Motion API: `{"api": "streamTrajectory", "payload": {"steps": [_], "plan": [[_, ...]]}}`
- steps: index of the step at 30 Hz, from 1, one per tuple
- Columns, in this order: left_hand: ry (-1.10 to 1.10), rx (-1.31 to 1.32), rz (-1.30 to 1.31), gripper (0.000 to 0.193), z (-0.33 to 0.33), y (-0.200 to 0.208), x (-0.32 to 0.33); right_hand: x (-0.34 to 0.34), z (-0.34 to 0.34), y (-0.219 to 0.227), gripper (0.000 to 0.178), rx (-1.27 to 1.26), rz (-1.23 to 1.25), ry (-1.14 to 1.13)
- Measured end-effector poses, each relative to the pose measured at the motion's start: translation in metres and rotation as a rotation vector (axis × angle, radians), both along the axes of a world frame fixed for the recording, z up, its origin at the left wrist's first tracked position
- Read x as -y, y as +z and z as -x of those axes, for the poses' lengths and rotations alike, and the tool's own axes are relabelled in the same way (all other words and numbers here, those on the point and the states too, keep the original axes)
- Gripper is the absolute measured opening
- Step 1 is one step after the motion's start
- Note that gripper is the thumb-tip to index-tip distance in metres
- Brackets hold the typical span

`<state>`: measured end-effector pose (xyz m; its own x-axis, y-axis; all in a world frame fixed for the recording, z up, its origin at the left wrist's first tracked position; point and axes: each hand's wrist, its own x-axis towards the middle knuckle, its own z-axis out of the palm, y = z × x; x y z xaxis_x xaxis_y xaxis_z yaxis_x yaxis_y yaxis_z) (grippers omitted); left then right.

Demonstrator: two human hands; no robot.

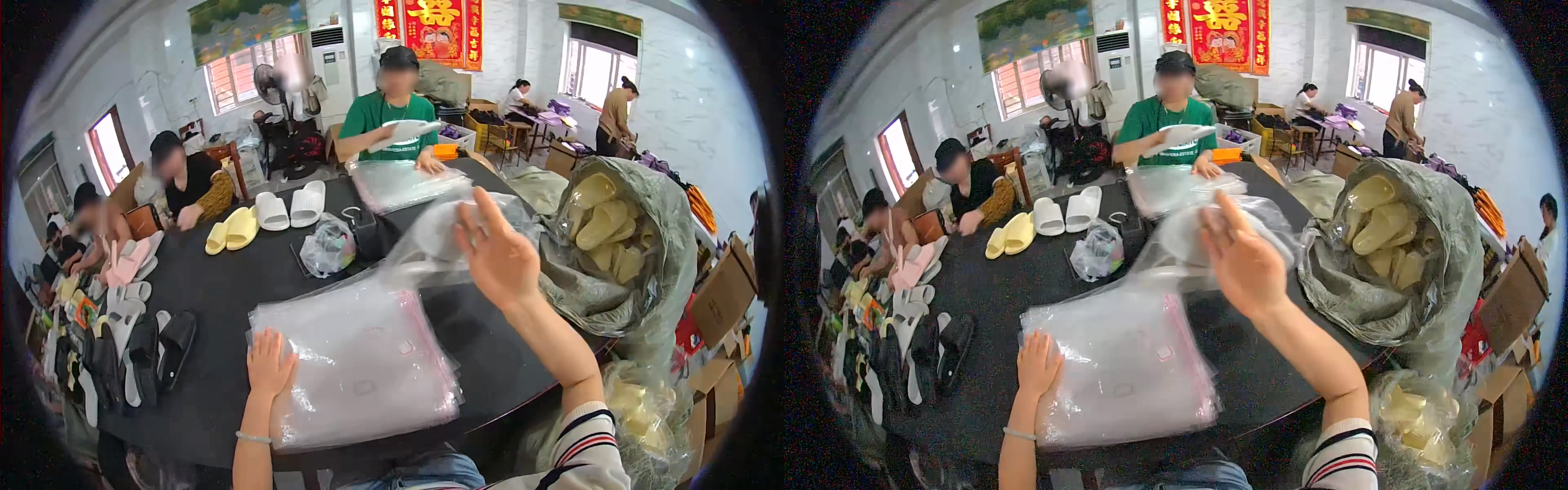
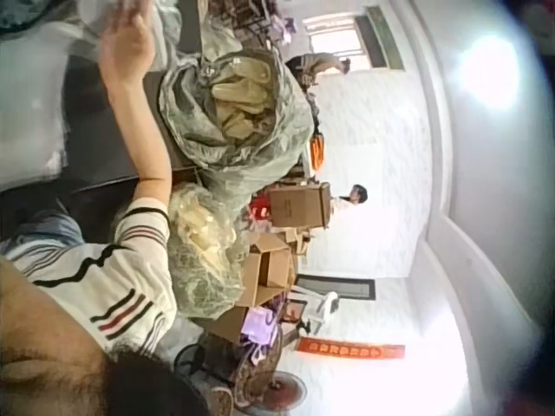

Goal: The person repeatedly takes pairs of slippers in various colors from a large sack and places them into clear plastic bags on a table. They handle the slippers and bags by hand, arranging the items and moving the sack as needed to continue the packing process.

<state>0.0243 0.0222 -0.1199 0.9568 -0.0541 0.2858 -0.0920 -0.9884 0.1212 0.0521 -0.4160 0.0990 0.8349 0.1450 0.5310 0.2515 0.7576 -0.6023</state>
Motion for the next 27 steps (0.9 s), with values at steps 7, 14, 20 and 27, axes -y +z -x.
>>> {"api": "streamTrajectory", "payload": {"steps": [7, 14, 20, 27], "plan": [[-0.021, 0.053, -0.016, 0.065, -0.005, -0.009, -0.001, -0.103, -0.009, -0.010, 0.081, 0.255, 0.191, 0.203], [-0.048, -0.040, 1.290, 0.043, -0.045, -0.106, -0.087, -0.194, 0.087, -0.127, 0.076, 0.873, 0.980, 0.429], [0.025, 0.098, 1.355, 0.037, -0.011, -0.027, -0.042, -0.141, 0.137, -0.155, 0.075, 0.826, 1.155, 0.722], [-0.094, 0.282, 0.693, 0.030, -0.009, -0.027, -0.036, -0.074, 0.106, -0.086, 0.062, 0.625, 1.233, 0.581]]}}
